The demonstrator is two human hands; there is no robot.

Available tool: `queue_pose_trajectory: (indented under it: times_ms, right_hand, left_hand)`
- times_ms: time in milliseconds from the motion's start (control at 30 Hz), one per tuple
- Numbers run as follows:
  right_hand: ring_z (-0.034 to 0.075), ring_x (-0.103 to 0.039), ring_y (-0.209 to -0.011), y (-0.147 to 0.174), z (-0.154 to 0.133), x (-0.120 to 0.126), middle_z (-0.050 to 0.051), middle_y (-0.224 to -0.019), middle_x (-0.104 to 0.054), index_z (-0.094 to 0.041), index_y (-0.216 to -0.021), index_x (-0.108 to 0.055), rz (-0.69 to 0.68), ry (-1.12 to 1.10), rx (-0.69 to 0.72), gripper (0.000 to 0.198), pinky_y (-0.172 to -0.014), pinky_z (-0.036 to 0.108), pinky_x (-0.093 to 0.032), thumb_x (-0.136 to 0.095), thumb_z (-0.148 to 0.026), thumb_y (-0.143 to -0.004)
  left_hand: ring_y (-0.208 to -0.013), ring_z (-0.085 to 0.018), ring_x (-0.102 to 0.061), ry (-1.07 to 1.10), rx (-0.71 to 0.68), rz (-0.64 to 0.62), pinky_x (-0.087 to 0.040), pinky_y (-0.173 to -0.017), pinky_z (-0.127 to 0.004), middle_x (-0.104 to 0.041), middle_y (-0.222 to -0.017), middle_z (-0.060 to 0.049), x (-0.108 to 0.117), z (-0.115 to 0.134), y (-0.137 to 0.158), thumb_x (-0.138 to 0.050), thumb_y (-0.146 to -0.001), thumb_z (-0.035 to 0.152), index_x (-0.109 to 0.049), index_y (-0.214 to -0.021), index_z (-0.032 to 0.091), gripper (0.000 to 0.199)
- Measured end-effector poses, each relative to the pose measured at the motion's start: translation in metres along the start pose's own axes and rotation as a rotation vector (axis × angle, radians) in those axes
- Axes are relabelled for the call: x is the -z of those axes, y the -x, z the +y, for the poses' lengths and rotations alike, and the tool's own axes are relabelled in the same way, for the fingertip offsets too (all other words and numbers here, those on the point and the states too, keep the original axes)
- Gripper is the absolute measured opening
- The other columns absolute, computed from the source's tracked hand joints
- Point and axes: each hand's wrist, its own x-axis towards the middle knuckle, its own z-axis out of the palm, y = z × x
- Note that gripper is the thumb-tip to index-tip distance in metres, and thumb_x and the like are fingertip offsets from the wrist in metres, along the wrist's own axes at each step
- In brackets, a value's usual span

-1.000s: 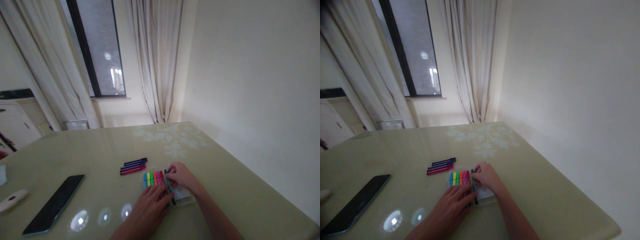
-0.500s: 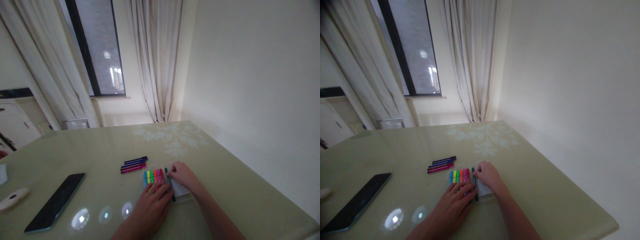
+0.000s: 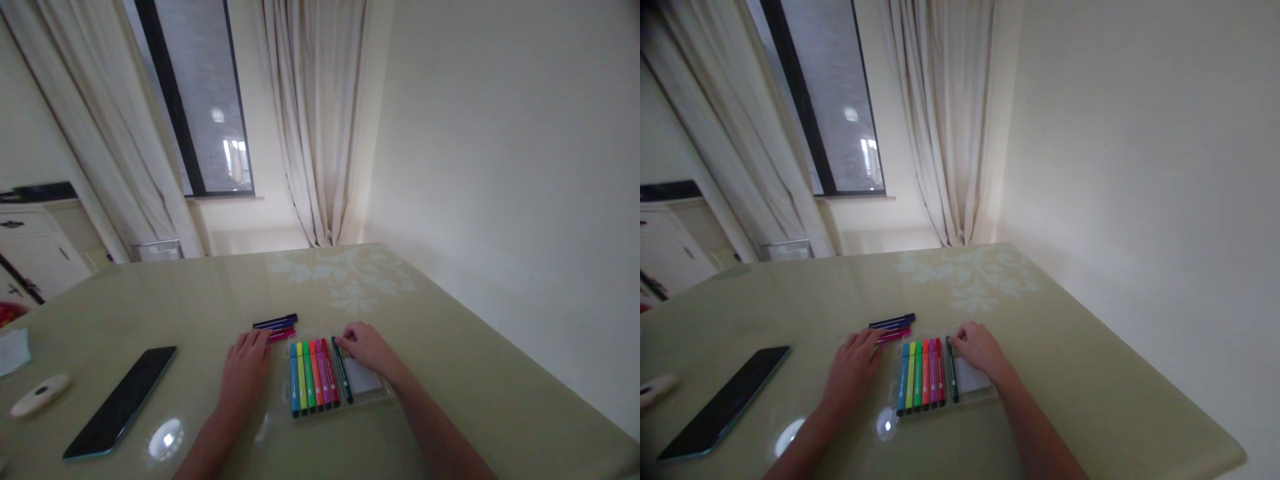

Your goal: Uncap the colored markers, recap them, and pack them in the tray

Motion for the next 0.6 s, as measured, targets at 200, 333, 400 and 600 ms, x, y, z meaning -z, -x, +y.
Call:
queue_pose_trajectory:
  times_ms: [200, 333, 400, 600]
  right_hand:
    - [0.02, -0.065, -0.076, 0.002, -0.006, 0.007, 0.008, -0.08, -0.075, -0.017, -0.079, -0.075, 0.045, -0.028, 0.025, 0.021, -0.066, 0.028, -0.038, -0.067, -0.033, -0.089]
    - [0.019, -0.064, -0.074, 0.003, -0.012, 0.009, 0.007, -0.08, -0.075, -0.016, -0.079, -0.074, 0.085, -0.072, 0.024, 0.019, -0.066, 0.027, -0.039, -0.069, -0.032, -0.089]
    - [0.018, -0.064, -0.073, 0.004, -0.017, 0.007, 0.006, -0.079, -0.074, -0.016, -0.079, -0.074, 0.094, -0.128, 0.052, 0.019, -0.065, 0.027, -0.04, -0.068, -0.031, -0.089]
    - [0.018, -0.066, -0.08, 0.01, -0.039, -0.01, 0.004, -0.087, -0.074, -0.019, -0.093, -0.075, -0.009, -0.569, 0.217, 0.02, -0.073, 0.027, -0.049, -0.066, -0.036, -0.089]
  left_hand:
    - [-0.106, -0.029, -0.057, -0.125, 0.083, -0.096, -0.044, -0.092, -0.043, -0.066, -0.111, -0.01, 0.005, -0.021, -0.002, -0.046, -0.099, 0.025, -0.068, -0.105, 0.019, 0.023]
    - [-0.105, -0.031, -0.057, -0.047, 0.109, -0.1, -0.043, -0.089, -0.044, -0.068, -0.107, -0.01, 0.008, -0.027, -0.003, -0.047, -0.096, 0.029, -0.067, -0.097, 0.021, 0.022]
    - [-0.1, -0.029, -0.06, 0.113, 0.134, -0.085, -0.045, -0.087, -0.042, -0.071, -0.1, -0.008, 0.009, -0.026, -0.005, -0.048, -0.095, 0.03, -0.066, -0.092, 0.021, 0.021]
    - [-0.075, -0.021, -0.064, 0.716, 0.104, -0.026, -0.05, -0.068, -0.033, -0.071, -0.09, -0.004, 0.003, 0.025, 0.001, -0.051, -0.096, 0.045, -0.064, -0.099, 0.021, 0.027]
